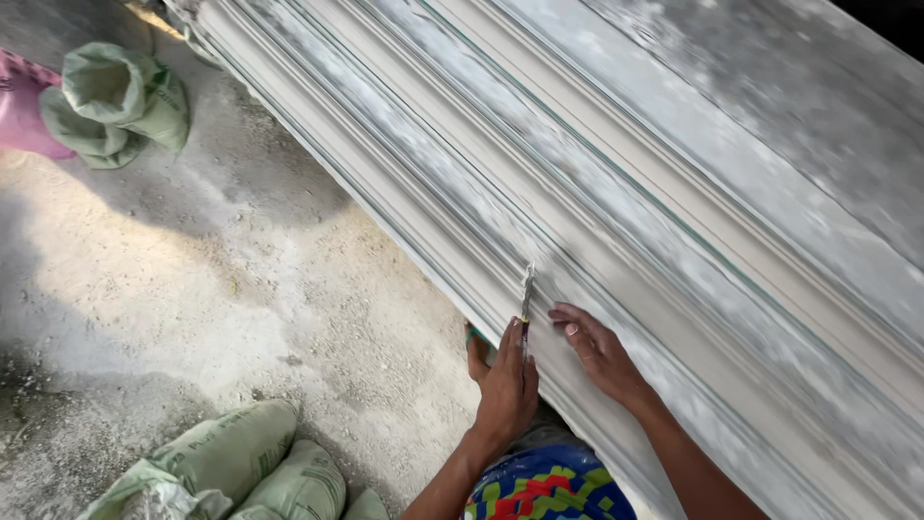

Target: The person uses a small metal scraper to remove dried white residue from the surface and grooves of stacked white decorative moldings. The person works methodically along the length of the moldings, scraping off the material and occasionally wiping the surface with their hand.

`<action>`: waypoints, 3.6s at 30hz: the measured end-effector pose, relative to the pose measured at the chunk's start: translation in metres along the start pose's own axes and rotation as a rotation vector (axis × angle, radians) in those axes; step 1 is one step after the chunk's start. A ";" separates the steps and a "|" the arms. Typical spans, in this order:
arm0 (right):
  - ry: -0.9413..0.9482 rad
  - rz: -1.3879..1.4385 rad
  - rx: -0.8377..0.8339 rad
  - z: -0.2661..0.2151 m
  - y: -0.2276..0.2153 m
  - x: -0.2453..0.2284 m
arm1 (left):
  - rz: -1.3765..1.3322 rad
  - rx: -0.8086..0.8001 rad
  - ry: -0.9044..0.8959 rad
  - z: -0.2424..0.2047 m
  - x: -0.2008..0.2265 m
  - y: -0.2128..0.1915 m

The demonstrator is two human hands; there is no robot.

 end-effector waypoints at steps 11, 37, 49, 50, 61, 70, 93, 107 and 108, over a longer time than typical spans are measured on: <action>-0.748 -0.552 0.330 0.401 0.036 -0.181 | 0.026 0.145 -0.161 0.400 -0.167 -0.066; -0.360 -1.157 0.302 0.587 0.103 -0.177 | 0.360 -0.111 0.006 0.625 -0.191 -0.014; -0.723 -1.134 0.674 0.590 0.105 -0.217 | 0.240 0.010 -0.372 0.643 -0.255 -0.027; -0.706 -1.133 0.644 0.588 0.105 -0.212 | 0.198 -0.059 -0.419 0.632 -0.237 -0.028; -0.671 -1.151 0.629 0.586 0.105 -0.212 | 0.195 0.085 -0.422 0.700 -0.321 -0.049; -0.681 -1.130 0.666 0.576 0.109 -0.218 | 0.245 0.236 0.050 0.724 -0.379 -0.084; 0.124 -1.235 1.109 0.385 0.132 -0.168 | -0.162 -1.086 0.597 0.866 -0.351 -0.164; 0.831 -0.770 1.123 0.259 0.133 -0.125 | 0.178 -1.206 0.937 0.613 -0.242 0.054; 0.860 -0.730 1.109 0.241 0.135 -0.116 | 0.212 -1.247 0.932 0.596 -0.238 0.064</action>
Point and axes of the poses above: each hand's wrist, its own z-axis towards the middle knuckle, its own y-axis out of the palm, x = y × z, the point moved 5 cm from there along z, towards the middle knuckle, and after that the axes turned 9 degrees about x, right-handed, at the moved point
